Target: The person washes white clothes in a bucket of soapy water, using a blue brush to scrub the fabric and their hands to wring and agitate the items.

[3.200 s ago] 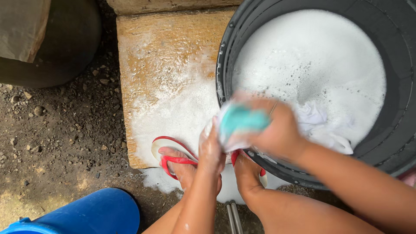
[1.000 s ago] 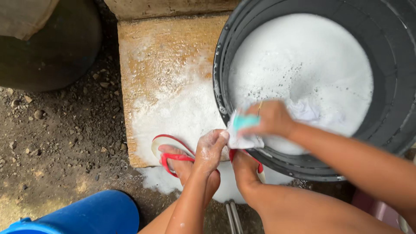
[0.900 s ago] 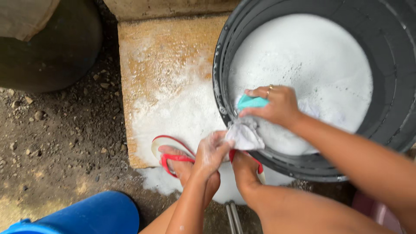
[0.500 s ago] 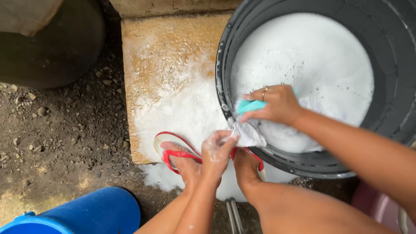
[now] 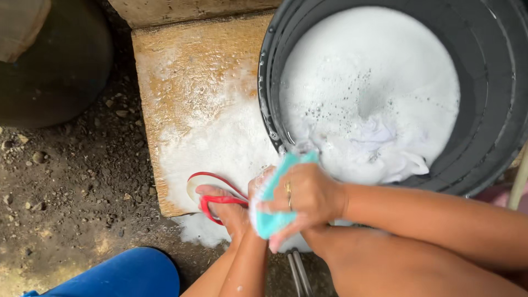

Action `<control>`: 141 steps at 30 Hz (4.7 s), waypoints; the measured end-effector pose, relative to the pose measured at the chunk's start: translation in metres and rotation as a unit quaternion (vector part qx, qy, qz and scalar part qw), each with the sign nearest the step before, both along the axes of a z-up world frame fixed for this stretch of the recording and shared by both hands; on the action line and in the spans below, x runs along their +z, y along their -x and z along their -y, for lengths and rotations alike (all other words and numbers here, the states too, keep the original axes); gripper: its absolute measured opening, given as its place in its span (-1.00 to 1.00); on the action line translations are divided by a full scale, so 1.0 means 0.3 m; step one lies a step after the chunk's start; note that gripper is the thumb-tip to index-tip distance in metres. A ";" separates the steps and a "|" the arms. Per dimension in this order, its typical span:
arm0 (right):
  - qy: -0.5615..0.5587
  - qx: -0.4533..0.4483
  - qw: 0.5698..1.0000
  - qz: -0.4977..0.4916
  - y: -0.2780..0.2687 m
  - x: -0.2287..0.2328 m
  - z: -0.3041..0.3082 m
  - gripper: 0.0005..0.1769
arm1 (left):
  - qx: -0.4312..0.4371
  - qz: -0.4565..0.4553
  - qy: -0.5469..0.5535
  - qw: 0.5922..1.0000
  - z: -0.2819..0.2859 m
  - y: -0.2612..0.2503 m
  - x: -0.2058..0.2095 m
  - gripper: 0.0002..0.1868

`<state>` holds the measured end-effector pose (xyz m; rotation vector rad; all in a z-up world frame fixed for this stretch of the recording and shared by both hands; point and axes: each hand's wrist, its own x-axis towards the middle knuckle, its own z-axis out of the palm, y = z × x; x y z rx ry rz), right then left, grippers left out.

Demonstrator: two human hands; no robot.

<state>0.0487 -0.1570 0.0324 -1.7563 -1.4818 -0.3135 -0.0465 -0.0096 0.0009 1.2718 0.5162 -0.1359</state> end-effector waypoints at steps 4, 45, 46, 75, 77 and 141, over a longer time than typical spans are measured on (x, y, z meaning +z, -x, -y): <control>0.103 -0.032 0.994 0.006 -0.166 0.000 0.065 -0.42 | -0.025 0.061 -0.009 0.998 -0.038 0.006 -0.013 -0.92; 0.167 -0.044 0.953 -0.248 -0.169 0.009 0.127 -0.28 | -0.033 0.198 -0.160 0.966 0.017 0.019 -0.061 -0.97; 0.343 -0.109 0.909 -0.209 -0.246 0.021 0.154 -0.24 | -0.044 0.212 -0.199 0.956 0.008 0.009 -0.054 -0.94; 0.002 0.053 0.988 -0.142 -0.019 0.055 0.094 -0.31 | 0.045 0.059 0.055 0.996 0.034 0.048 -0.093 -0.85; 0.070 -0.007 0.989 -0.133 -0.074 0.059 0.122 -0.44 | 0.047 0.071 -0.022 0.996 0.010 0.080 -0.076 -0.90; 0.007 -0.021 1.000 -0.013 -0.131 0.098 0.081 -0.43 | -0.058 0.208 -0.304 0.928 0.010 0.026 -0.046 -0.83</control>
